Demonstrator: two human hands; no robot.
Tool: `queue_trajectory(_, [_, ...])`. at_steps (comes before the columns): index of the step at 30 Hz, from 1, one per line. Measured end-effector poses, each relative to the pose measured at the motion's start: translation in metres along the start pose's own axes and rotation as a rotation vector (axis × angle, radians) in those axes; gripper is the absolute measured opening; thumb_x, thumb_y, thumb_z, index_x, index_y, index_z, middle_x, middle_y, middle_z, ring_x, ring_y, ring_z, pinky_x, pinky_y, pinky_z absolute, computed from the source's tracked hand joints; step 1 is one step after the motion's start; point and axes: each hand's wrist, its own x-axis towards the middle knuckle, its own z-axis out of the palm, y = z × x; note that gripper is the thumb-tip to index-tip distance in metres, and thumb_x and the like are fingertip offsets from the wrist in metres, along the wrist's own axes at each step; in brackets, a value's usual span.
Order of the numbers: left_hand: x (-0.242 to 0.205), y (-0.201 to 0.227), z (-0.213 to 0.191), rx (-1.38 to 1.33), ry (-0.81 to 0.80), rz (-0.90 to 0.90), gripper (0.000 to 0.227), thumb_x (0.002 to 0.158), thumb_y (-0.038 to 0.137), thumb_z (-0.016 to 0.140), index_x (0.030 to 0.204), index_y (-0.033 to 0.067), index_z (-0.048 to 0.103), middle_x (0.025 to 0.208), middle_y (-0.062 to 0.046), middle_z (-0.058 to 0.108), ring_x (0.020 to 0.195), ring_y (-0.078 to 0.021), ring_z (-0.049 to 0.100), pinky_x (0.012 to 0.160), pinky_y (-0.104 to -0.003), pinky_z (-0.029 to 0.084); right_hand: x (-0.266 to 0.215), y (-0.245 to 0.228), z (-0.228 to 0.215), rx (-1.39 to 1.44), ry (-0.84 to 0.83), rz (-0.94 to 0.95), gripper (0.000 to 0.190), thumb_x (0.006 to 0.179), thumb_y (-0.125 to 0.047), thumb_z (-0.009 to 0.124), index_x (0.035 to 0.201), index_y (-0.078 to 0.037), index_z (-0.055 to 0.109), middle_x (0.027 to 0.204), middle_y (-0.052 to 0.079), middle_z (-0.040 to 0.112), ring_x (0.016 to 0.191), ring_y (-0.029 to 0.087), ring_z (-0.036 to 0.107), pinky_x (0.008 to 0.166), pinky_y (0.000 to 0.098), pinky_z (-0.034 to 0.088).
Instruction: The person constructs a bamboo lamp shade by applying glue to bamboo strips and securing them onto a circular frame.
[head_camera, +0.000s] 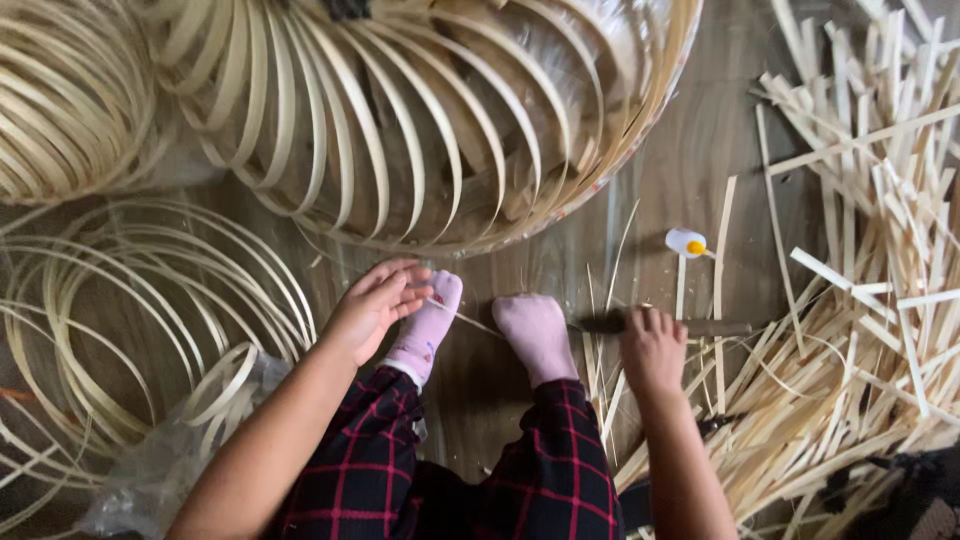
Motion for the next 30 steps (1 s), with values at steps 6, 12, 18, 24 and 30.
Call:
queue_trajectory(6, [-0.002,0.004,0.015,0.200,-0.054,0.070,0.035,0.102,0.024,0.057,0.132,0.0062,0.058,0.126,-0.008,0.069,0.111,-0.0186,0.068,0.098,-0.034,0.052,-0.015,0.018,-0.011,-0.038,-0.177,0.018,0.013,0.100,-0.022,0.064,0.109,-0.016,0.071,0.106,0.001,0.069,0.101,0.019,0.064,0.090,0.0384,0.052])
queue_trajectory(12, [-0.027,-0.009,0.071,0.772,-0.278,0.252,0.030,0.103,0.016,0.062,0.130,0.0056,0.066,0.117,-0.012,0.073,0.103,-0.0225,0.068,0.094,-0.033,0.056,-0.023,-0.008,-0.085,0.857,0.187,0.247,0.009,0.097,-0.011,0.075,0.099,-0.005,0.069,0.097,0.010,0.069,0.080,0.020,0.068,0.070,0.0314,0.056])
queue_trajectory(18, [-0.066,0.012,0.118,1.026,-0.567,0.254,0.074,0.085,0.013,0.075,0.150,0.0098,0.039,0.109,-0.013,0.070,0.096,-0.0217,0.069,0.086,-0.035,0.055,0.008,-0.066,-0.127,2.238,0.464,0.149,0.009,0.103,-0.004,0.063,0.111,-0.007,0.063,0.106,0.010,0.071,0.099,0.028,0.073,0.091,0.0408,0.062])
queue_trajectory(24, [-0.126,0.049,0.089,1.154,-0.259,0.440,0.035,0.097,0.041,0.070,0.119,0.0145,0.064,0.115,-0.002,0.075,0.107,-0.0175,0.073,0.097,-0.033,0.060,0.013,-0.099,-0.107,2.657,0.122,0.253,0.014,0.104,-0.008,0.063,0.117,-0.010,0.058,0.107,0.008,0.069,0.114,0.030,0.069,0.101,0.0476,0.059])
queue_trajectory(30, [-0.145,0.059,0.101,0.604,-0.282,0.714,0.053,0.101,0.033,0.061,0.139,-0.0010,0.046,0.144,-0.018,0.060,0.132,-0.0295,0.060,0.112,-0.041,0.051,0.026,-0.140,-0.084,2.667,-0.430,0.107,0.012,0.107,-0.016,0.059,0.113,-0.006,0.058,0.111,0.013,0.072,0.113,0.034,0.070,0.098,0.0503,0.056])
